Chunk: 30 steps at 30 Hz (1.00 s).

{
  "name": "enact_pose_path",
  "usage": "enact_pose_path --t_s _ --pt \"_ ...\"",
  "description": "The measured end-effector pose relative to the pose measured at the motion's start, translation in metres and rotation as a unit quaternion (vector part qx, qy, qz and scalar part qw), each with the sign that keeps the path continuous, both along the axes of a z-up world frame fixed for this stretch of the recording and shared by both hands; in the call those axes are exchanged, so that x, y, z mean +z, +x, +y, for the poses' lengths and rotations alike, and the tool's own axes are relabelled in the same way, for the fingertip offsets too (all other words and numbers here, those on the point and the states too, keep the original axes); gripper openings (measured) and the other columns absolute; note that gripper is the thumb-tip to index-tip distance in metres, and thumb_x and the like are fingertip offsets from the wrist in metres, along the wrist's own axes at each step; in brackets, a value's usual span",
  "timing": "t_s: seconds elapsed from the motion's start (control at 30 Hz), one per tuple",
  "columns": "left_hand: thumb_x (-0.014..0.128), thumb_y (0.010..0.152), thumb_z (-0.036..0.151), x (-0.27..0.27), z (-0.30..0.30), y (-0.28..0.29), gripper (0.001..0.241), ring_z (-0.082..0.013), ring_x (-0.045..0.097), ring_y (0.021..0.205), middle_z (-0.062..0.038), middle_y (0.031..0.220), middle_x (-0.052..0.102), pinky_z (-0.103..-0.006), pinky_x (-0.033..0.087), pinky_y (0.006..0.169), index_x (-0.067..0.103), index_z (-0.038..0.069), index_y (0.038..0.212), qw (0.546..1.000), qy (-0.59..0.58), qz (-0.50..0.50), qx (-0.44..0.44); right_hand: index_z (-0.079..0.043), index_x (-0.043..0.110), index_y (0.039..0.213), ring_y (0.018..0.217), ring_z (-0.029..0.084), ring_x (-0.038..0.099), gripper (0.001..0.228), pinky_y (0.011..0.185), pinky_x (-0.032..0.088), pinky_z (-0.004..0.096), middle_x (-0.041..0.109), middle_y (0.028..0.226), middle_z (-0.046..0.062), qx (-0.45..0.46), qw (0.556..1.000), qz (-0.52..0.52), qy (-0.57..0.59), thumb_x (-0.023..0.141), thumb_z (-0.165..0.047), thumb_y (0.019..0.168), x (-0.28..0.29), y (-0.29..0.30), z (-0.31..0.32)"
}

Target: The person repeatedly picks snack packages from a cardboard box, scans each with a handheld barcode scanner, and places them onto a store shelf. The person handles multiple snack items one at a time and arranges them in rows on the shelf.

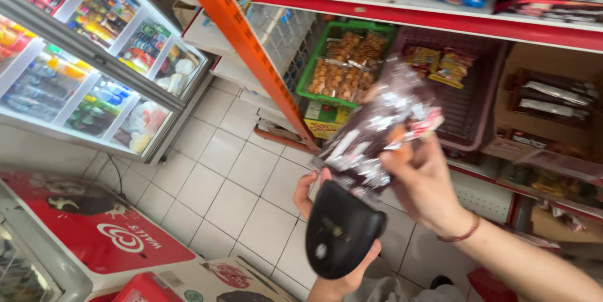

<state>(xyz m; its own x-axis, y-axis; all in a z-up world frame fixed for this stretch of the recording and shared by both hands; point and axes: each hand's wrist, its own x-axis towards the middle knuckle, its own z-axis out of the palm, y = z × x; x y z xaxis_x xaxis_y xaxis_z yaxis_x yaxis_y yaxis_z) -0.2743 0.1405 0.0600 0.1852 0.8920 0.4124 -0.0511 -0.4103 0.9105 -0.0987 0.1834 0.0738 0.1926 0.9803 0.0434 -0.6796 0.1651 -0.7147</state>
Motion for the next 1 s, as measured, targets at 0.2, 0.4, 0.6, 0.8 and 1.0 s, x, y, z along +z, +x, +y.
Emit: enact_pose_path --t_s 0.2,0.4,0.6,0.8,1.0 --pt "0.081 0.074 0.005 0.011 0.049 -0.021 0.042 -0.0294 0.070 0.101 -0.016 0.119 0.064 -0.0339 0.056 0.088 0.068 -0.003 0.112 0.997 -0.017 0.072 -0.028 -0.006 0.037 0.155 0.124 0.017 0.061 0.057 0.110 0.052 0.036 0.059 0.139 0.007 -0.176 0.974 -0.141 0.009 0.056 0.006 0.102 -0.022 0.044 0.022" --pt "0.075 0.071 0.001 0.012 0.066 -0.006 0.040 -0.0336 0.069 0.090 -0.017 0.105 0.064 -0.0343 0.056 0.078 0.065 -0.002 0.109 0.990 -0.008 0.117 -0.075 -0.003 0.040 0.154 0.127 0.014 0.060 0.054 0.115 0.050 0.031 0.059 0.139 0.006 -0.247 0.922 -0.297 0.017 0.061 0.008 0.105 -0.025 0.059 0.020" --pt "0.074 0.074 0.002 0.004 0.077 0.007 0.036 -0.0325 0.070 0.085 -0.015 0.101 0.065 -0.0354 0.056 0.074 0.065 -0.001 0.108 0.989 -0.029 0.100 -0.104 -0.004 0.039 0.154 0.133 0.016 0.060 0.059 0.116 0.051 0.031 0.058 0.144 0.006 -0.282 0.902 -0.327 0.006 0.064 0.008 0.102 -0.023 0.058 0.023" --pt "0.077 0.076 0.004 0.004 0.090 0.007 0.030 -0.0281 0.071 0.083 -0.012 0.096 0.067 -0.0336 0.056 0.073 0.066 0.000 0.103 0.984 -0.055 0.088 -0.143 -0.002 0.050 0.139 0.116 0.013 0.064 0.047 0.103 0.054 0.028 0.065 0.127 0.005 -0.332 0.861 -0.384 -0.022 0.070 0.007 0.097 -0.019 0.053 0.023" --pt "0.083 0.080 0.015 0.005 0.098 -0.003 0.053 -0.0251 0.063 0.113 -0.007 0.124 0.056 -0.0376 0.057 0.094 0.057 0.002 0.124 0.942 -0.152 -0.070 -0.291 -0.004 0.072 0.102 0.114 0.027 0.066 0.025 0.097 0.050 0.035 0.071 0.113 0.008 -0.418 0.585 -0.690 0.088 0.080 0.005 0.080 -0.011 0.050 0.020"
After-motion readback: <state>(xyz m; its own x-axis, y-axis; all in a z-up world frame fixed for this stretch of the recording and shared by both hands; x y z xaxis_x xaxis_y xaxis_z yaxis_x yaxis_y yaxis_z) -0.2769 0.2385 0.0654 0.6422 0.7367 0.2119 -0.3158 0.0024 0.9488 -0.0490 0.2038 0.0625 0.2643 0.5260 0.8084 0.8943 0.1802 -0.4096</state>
